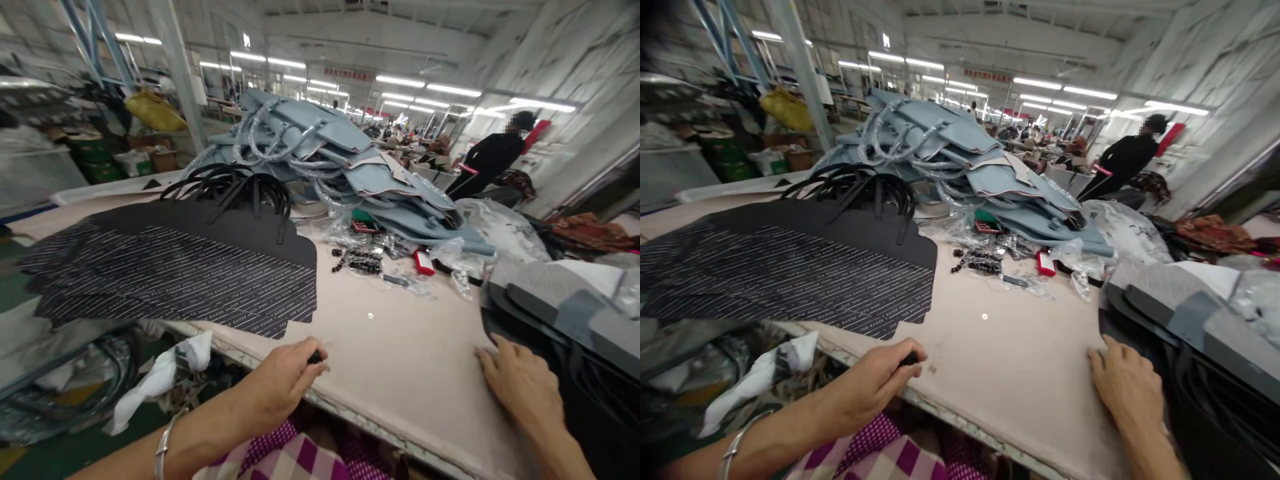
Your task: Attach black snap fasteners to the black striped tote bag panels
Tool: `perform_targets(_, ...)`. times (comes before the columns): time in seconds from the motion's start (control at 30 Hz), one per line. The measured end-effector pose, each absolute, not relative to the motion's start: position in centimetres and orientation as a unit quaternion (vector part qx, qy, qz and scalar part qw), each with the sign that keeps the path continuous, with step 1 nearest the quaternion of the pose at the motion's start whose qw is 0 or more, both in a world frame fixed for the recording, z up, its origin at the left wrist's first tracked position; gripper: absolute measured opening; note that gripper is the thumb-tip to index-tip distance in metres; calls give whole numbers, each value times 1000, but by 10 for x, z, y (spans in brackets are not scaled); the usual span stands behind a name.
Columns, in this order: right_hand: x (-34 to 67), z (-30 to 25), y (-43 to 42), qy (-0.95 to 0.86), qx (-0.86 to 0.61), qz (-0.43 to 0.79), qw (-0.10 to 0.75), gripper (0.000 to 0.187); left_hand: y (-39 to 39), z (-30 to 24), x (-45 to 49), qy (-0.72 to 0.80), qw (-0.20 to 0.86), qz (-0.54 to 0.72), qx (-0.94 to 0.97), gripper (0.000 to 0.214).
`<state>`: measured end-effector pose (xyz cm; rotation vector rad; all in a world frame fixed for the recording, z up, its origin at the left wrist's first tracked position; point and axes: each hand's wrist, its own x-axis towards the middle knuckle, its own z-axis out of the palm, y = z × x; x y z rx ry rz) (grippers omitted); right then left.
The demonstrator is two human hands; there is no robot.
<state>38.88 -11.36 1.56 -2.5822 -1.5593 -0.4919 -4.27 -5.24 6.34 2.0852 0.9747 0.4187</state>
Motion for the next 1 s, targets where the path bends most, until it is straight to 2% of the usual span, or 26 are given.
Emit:
perform_targets(0.07,350,26,-109,-544,-820,-101,151,52,-51,57,-44,392,362,170,828,17)
perform_targets(0.13,292,38,-105,-574,-766,63,283,42,-50,51,-43,397,348,167,833,25)
perform_targets(0.2,229,48,-103,-611,-679,207,351,33,-50,49,-41,397,344,157,836,36)
perform_targets(0.27,175,53,-102,-640,-606,270,387,25,-52,48,-42,394,343,144,840,44)
perform_targets(0.33,139,53,-100,-669,-555,283,405,18,-53,49,-44,398,340,129,842,48)
perform_targets(0.43,118,48,-99,-691,-525,250,428,20,-53,51,-47,405,337,112,843,49)
perform_targets(0.57,115,39,-98,-692,-533,228,429,20,-52,48,-49,409,360,94,834,48)
perform_targets(0.77,111,36,-98,-681,-562,223,413,19,-54,35,-49,410,365,98,830,57)
perform_targets(1.0,105,28,-98,-711,-557,135,408,20,-55,39,-50,379,403,105,826,58)
